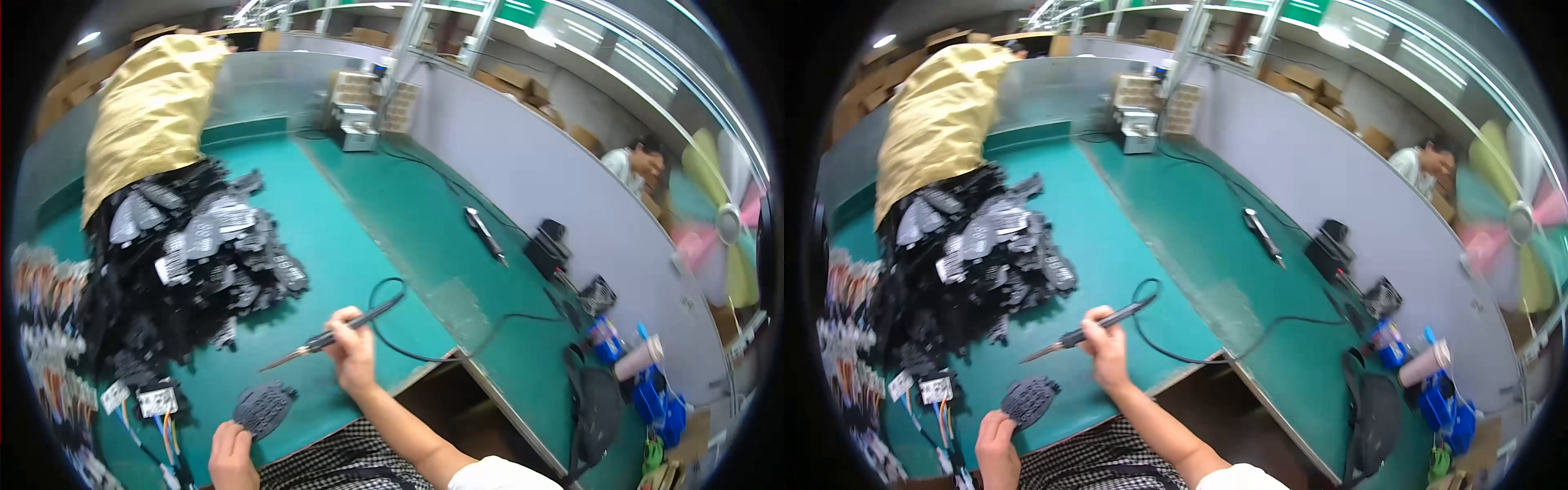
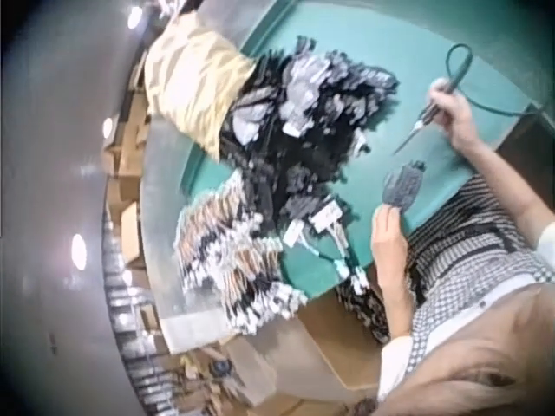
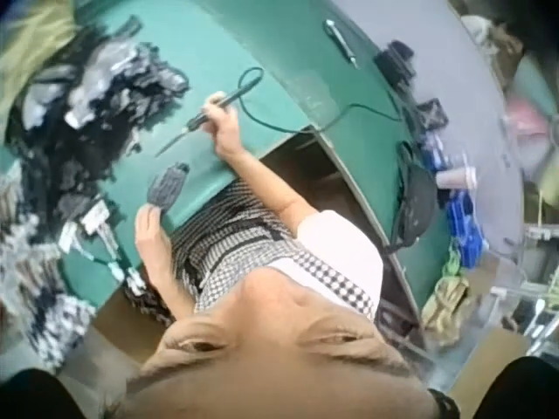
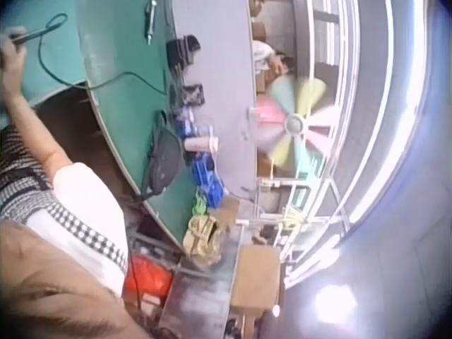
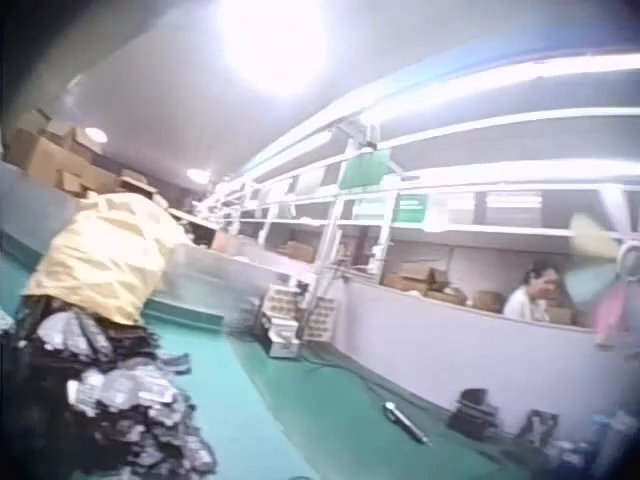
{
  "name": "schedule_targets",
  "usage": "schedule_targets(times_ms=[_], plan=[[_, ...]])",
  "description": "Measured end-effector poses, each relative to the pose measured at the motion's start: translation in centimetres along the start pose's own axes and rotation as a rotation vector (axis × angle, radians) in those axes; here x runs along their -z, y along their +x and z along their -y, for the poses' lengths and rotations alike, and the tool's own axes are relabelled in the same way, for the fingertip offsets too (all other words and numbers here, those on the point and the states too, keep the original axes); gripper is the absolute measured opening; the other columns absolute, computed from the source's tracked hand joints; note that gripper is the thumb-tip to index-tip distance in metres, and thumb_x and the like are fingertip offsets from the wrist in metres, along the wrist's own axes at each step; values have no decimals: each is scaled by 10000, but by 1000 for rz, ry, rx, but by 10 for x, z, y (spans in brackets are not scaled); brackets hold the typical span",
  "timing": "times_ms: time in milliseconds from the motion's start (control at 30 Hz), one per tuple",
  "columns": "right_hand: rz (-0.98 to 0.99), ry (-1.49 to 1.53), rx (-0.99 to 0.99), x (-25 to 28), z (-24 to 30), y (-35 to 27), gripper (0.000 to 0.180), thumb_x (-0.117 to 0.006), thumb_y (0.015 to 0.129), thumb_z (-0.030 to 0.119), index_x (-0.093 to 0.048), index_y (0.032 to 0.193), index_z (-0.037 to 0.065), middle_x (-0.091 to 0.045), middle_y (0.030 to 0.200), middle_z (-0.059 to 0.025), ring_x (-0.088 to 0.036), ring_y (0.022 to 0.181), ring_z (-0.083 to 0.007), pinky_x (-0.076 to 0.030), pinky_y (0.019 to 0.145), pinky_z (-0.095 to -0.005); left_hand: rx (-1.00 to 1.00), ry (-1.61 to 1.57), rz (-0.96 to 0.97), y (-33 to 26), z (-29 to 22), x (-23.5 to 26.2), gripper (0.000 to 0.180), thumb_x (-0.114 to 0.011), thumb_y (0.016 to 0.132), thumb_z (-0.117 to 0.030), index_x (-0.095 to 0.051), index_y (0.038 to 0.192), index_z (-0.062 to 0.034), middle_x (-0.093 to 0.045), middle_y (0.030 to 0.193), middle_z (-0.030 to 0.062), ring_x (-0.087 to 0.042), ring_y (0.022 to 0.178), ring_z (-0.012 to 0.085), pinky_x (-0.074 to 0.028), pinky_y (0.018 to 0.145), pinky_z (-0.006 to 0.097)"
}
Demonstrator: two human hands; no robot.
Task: The person solders wiring harnesses onto circuit boards and plastic components at a workbench, using a soldering iron and solder wire.
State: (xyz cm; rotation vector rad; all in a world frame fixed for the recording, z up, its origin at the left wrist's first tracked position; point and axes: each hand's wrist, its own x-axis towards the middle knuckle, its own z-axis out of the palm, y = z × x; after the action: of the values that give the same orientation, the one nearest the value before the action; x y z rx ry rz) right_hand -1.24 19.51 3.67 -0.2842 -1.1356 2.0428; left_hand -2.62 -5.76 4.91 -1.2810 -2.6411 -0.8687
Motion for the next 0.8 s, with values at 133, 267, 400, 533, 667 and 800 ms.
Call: schedule_targets(times_ms=[133, 267, 400, 533, 667, 800], plan=[[80, -56, -51, 7, -6, -3, 113, -565, 828, 176, -486, 840, 96, -409, 672, 50, -348, 530, -24, -256, 461, -174, 12, -21, -210, 5, -11, -1, 266, -511, 737, 50, -573, 993, 14, -568, 1035, 169, -524, 968, 358, -417, 863, 396], [178, -259, 27, 0, -8, -4, 67, -540, 847, 125, -489, 832, 84, -421, 723, 39, -396, 652, -48, -341, 581, -195, 78, 95, -308, 6, -3, -29, 317, -631, 663, -35, -579, 974, 1, -591, 929, 130, -532, 933, 319, -435, 818, 385], [139, -372, 121, 1, 13, -5, 60, -542, 814, 84, -489, 798, 60, -435, 757, 17, -404, 700, -63, -356, 626, -214, 228, -251, -223, 25, -6, -28, 498, -695, 639, -53, -537, 1108, 4, -595, 1031, 129, -505, 971, 306, -415, 850, 383], [236, -411, 122, 3, 4, -2, 85, -548, 788, 92, -475, 763, 57, -429, 727, 20, -377, 653, -58, -308, 579, -208, 259, -360, -260, 23, 4, -30, 638, -713, 625, -20, -472, 1216, -20, -648, 1001, 94, -509, 971, 257, -431, 844, 335], [363, -415, 110, -3, -6, -3, 81, -543, 792, 63, -467, 769, 48, -442, 682, 21, -365, 593, -47, -293, 531, -200, 294, -368, -232, 18, 9, -29, 673, -710, 623, -6, -449, 1243, -33, -650, 1012, 84, -501, 1014, 245, -409, 881, 334], [439, -436, 85, -6, -8, -7, 106, -561, 793, 54, -457, 777, 44, -448, 665, 15, -362, 563, -43, -281, 499, -194, 279, -378, -233, 15, 9, -27, 681, -705, 621, -5, -441, 1248, -27, -653, 1012, 74, -498, 999, 251, -409, 879, 336]])
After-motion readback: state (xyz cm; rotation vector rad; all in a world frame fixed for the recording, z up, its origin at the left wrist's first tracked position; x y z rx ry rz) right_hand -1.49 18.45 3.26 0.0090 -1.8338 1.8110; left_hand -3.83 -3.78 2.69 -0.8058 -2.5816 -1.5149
